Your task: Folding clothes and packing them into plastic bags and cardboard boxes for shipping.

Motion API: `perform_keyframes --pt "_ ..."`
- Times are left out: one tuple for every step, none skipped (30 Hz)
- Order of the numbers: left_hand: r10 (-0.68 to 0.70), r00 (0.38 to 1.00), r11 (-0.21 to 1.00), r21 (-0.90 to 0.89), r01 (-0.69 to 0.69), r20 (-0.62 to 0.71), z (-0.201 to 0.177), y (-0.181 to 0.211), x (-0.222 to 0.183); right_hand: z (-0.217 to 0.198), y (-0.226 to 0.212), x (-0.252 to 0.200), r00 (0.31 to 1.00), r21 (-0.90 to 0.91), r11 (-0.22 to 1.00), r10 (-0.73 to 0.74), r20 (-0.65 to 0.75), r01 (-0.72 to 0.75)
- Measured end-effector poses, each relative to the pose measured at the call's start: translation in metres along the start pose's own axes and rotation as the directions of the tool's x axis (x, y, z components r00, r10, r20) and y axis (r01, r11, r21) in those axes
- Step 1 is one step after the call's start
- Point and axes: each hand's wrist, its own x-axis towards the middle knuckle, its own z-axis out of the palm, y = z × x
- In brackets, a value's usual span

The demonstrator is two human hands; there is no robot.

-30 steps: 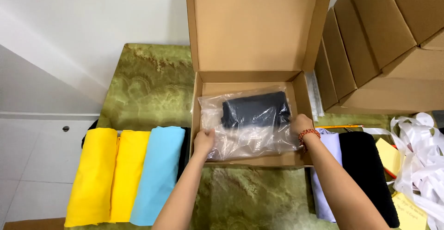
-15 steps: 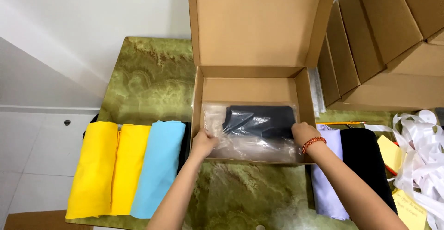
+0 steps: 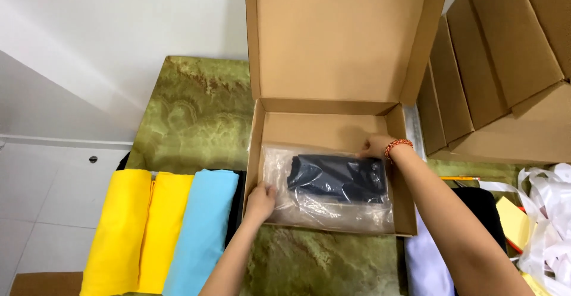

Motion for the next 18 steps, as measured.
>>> perform_keyframes --pt "-0.004 1.0 1.0 -0.001 0.004 -0.002 0.0 0.001 -0.002 0.002 0.003 0.009 1.0 -0.001 1.0 -0.004 0.002 0.004" --pt "0.006 1.0 1.0 -0.011 -0.006 -0.014 0.001 0.002 -0.004 0.005 0.005 0.017 0.997 -0.018 0.998 -0.057 0.051 0.058" --pt "0.017 0.999 1.0 -0.021 -0.018 -0.027 0.001 0.003 -0.005 0.008 0.008 0.026 0.989 -0.032 0.993 -0.109 0.099 0.113" --pt "0.015 0.999 1.0 -0.022 -0.016 -0.03 -0.006 0.017 -0.014 0.009 0.01 0.032 0.989 -0.033 0.993 -0.113 0.099 0.117" --pt "-0.027 0.999 0.999 -0.044 0.026 -0.027 -0.012 0.029 -0.024 0.011 0.013 0.037 0.997 -0.069 0.995 -0.064 0.053 0.068" --pt "-0.069 0.997 0.996 -0.066 0.067 -0.022 -0.019 0.042 -0.034 0.014 0.015 0.041 1.0 -0.101 0.995 -0.017 0.006 0.018" --pt "-0.07 0.997 0.995 -0.067 0.069 -0.021 -0.027 0.055 -0.034 0.01 0.011 0.038 1.0 -0.102 0.995 -0.017 0.007 0.018" --pt "-0.069 0.996 0.991 -0.116 0.061 -0.062 -0.034 0.068 -0.033 0.006 0.007 0.034 0.992 -0.115 0.993 0.02 -0.125 -0.035" --pt "-0.068 0.993 0.985 -0.164 0.051 -0.099 -0.039 0.08 -0.034 0.003 0.005 0.028 0.965 -0.12 0.989 0.058 -0.255 -0.091" --pt "-0.069 0.993 0.985 -0.165 0.053 -0.096 -0.039 0.081 -0.022 0.006 0.007 0.032 0.966 -0.121 0.988 0.06 -0.252 -0.093" --pt "-0.076 0.989 0.981 -0.187 0.052 -0.125 -0.038 0.083 -0.011 0.008 0.009 0.035 0.914 -0.108 0.987 0.068 -0.399 -0.121" --pt "-0.084 0.984 0.977 -0.209 0.051 -0.154 -0.037 0.084 0.0 0.011 0.012 0.038 0.841 -0.093 0.985 0.074 -0.536 -0.146" --pt "-0.085 0.985 0.977 -0.209 0.053 -0.15 -0.03 0.076 0.009 0.014 0.006 0.032 0.842 -0.093 0.984 0.077 -0.533 -0.149" --pt "-0.104 0.987 0.973 -0.216 0.076 -0.121 -0.022 0.067 0.017 0.017 0.001 0.025 0.758 0.02 0.997 0.072 -0.648 -0.078" --pt "-0.123 0.988 0.97 -0.224 0.098 -0.097 -0.016 0.06 0.028 0.017 -0.006 0.02 0.655 0.119 0.993 0.081 -0.751 0.014" --pt "-0.123 0.988 0.969 -0.225 0.098 -0.097 -0.008 0.053 0.031 0.016 -0.026 0.0 0.655 0.118 0.993 0.081 -0.751 0.013" --pt "-0.096 0.992 0.984 -0.157 0.081 -0.087 -0.001 0.045 0.034 0.016 -0.046 -0.02 0.638 0.084 0.992 0.006 -0.77 0.093" --pt "-0.07 0.995 0.994 -0.088 0.063 -0.075 0.006 0.037 0.036 0.016 -0.067 -0.04 0.615 0.049 0.984 -0.068 -0.786 0.171"
